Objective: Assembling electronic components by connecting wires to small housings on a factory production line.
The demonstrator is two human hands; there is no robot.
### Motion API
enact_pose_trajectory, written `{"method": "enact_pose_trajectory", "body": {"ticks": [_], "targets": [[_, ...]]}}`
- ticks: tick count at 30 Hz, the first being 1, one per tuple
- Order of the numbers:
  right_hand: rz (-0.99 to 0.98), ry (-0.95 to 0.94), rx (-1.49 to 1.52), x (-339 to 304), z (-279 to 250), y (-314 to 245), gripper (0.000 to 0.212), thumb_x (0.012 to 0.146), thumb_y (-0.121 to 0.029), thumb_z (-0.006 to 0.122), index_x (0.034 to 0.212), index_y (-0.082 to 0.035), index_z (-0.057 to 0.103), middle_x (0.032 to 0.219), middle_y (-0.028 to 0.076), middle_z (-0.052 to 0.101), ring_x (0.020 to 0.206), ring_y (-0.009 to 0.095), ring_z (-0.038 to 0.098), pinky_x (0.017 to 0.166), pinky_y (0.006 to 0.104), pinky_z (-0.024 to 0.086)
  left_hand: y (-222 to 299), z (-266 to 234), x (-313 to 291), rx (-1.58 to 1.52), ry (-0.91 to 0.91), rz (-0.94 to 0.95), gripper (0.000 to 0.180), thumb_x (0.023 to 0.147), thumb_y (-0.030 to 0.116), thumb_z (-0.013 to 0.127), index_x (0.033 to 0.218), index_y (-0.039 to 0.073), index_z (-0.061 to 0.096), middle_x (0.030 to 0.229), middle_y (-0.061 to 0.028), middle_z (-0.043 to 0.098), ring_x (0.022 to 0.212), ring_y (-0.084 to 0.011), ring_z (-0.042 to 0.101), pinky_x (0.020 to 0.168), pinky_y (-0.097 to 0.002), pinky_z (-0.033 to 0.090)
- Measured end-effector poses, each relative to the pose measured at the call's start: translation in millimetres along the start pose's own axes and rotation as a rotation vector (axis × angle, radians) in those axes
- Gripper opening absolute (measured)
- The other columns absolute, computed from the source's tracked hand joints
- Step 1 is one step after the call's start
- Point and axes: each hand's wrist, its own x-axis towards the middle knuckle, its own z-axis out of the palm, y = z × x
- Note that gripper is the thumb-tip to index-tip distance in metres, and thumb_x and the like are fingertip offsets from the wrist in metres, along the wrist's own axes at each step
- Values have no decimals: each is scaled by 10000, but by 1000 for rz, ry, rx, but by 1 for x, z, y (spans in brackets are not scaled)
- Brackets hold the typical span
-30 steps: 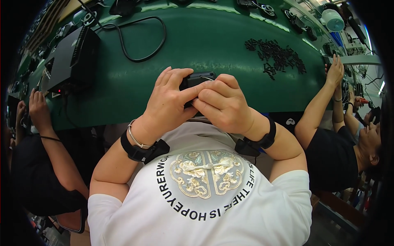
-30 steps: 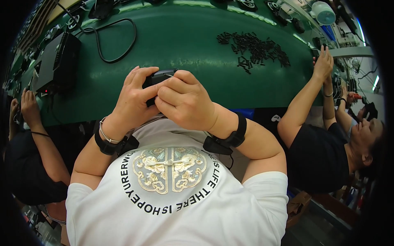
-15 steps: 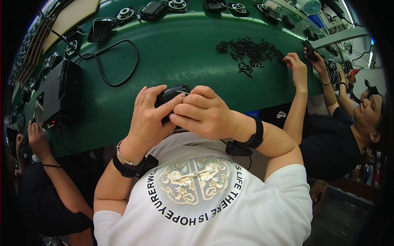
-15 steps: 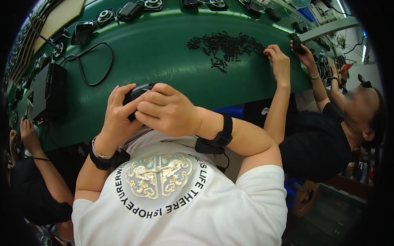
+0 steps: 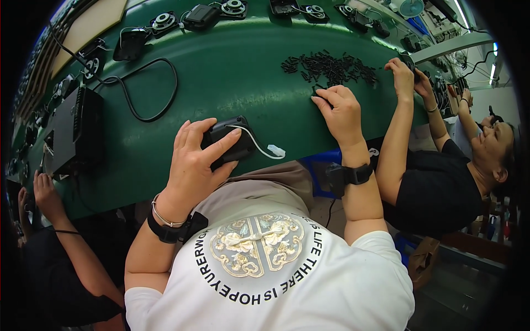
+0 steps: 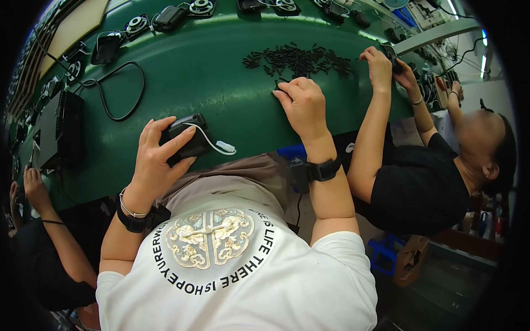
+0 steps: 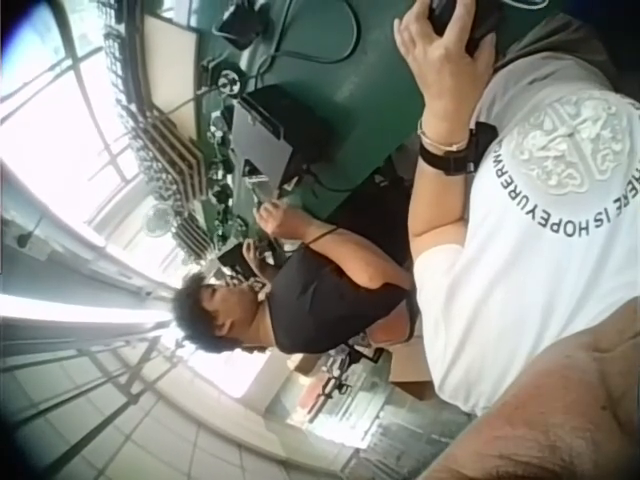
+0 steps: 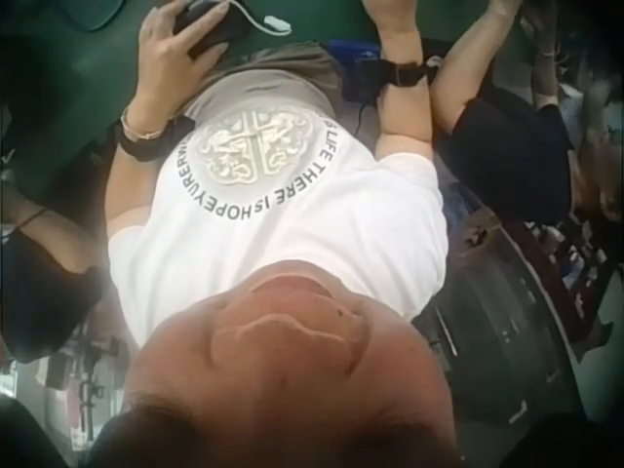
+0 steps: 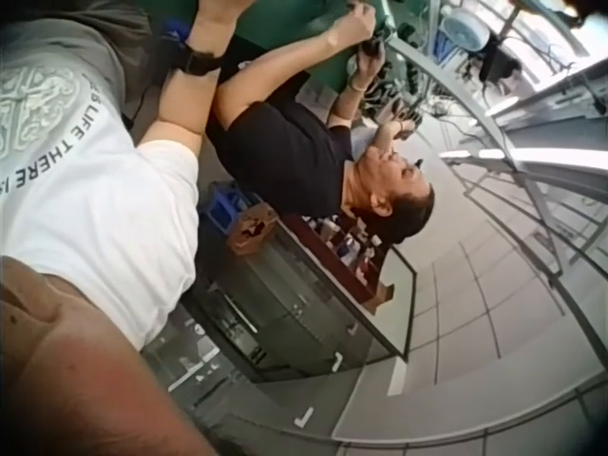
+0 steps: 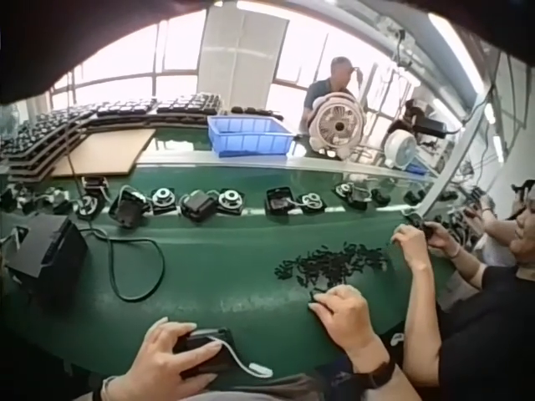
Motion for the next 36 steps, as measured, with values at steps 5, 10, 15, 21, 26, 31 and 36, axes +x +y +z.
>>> {"method": "enact_pose_trajectory", "body": {"ticks": [5,10,15,21,26,31,36], "targets": [[-129,16,-108,4,4,1,98,822,-59,720,906,-15,693,830,80,645,746,236,607,673,332,496,-4,1,-1,9,1,2,609,644,136,841,1225,233,686,1257,-161,540,1162,-360,520,1074,-534,370],[43,-61,355,23,-6,-35,78,854,-33,694,917,0,663,848,75,629,736,199,590,670,313,485,-1,3,0,15,6,17,583,662,171,838,1219,254,687,1242,-160,546,1162,-347,522,1087,-552,345],[-157,-440,791,52,10,-116,53,869,-31,682,900,3,656,853,79,616,732,195,579,668,305,477,0,0,-3,47,-6,-10,553,666,188,834,1196,264,698,1254,-147,541,1188,-339,506,1094,-569,317],[-301,-534,603,63,41,-130,69,842,-61,701,878,-15,663,817,92,617,735,237,592,658,323,480,1,4,-1,70,-9,3,518,656,216,838,1156,268,715,1273,-125,530,1214,-330,490,1097,-590,294],[-295,-537,511,58,47,-129,100,814,-89,723,867,-26,665,807,93,627,731,241,604,643,336,487,3,4,-1,88,-25,3,521,647,231,843,1151,266,716,1262,-128,537,1222,-330,488,1096,-593,294],[-15,-765,603,68,44,-127,134,827,-125,736,857,-19,659,826,59,649,716,177,611,633,314,489,3,-5,6,93,-73,49,536,636,236,849,1154,257,714,1224,-130,561,1212,-334,498,1109,-579,288],[4,-617,810,69,39,-105,178,861,-166,738,852,-10,653,787,12,640,697,96,577,618,267,471,-4,-7,13,69,-82,113,576,596,213,865,1154,235,719,1147,-140,597,1143,-341,545,1085,-536,350]]}}
